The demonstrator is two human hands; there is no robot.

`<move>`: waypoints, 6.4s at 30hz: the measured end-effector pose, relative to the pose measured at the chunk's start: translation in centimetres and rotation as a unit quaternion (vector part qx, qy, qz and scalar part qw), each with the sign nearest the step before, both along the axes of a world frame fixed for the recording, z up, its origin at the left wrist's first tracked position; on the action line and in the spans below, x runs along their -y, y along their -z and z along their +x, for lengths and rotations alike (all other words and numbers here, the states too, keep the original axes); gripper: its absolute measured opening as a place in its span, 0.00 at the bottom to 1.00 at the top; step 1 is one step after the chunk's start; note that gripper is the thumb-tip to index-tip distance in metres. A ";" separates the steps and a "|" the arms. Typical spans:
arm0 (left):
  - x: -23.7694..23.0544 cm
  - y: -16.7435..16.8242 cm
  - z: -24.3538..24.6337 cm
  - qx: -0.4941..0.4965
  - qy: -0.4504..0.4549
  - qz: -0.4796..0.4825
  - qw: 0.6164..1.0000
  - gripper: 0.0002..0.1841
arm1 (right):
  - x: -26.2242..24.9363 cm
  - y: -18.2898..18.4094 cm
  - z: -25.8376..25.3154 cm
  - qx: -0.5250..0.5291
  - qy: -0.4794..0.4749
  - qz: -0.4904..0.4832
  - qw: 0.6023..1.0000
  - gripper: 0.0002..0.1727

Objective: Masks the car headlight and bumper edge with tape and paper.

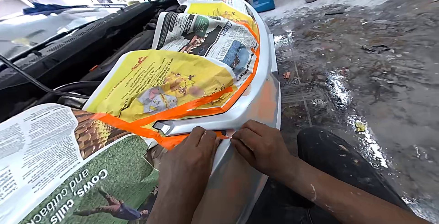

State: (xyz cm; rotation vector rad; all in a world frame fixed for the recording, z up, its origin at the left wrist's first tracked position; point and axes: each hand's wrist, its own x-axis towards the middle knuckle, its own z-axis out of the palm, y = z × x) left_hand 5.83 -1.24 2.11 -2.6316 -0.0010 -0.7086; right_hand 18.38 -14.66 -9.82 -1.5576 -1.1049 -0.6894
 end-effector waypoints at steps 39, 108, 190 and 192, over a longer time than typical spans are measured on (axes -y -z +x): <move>-1.1 2.6 0.6 0.061 0.073 0.028 0.995 0.11 | -4.8 1.7 -2.5 -0.162 0.091 0.110 0.976 0.10; -0.3 1.0 0.7 0.017 0.018 -0.094 0.995 0.10 | -4.5 -0.5 -3.5 -0.223 0.121 0.020 0.967 0.11; 0.2 -0.2 0.6 -0.043 -0.039 -0.120 0.991 0.07 | -1.1 2.6 -2.7 -0.045 -0.059 -0.002 0.997 0.16; 0.3 -0.5 0.7 -0.053 -0.038 -0.124 0.990 0.06 | -1.0 2.9 -3.4 -0.056 -0.066 0.011 0.996 0.16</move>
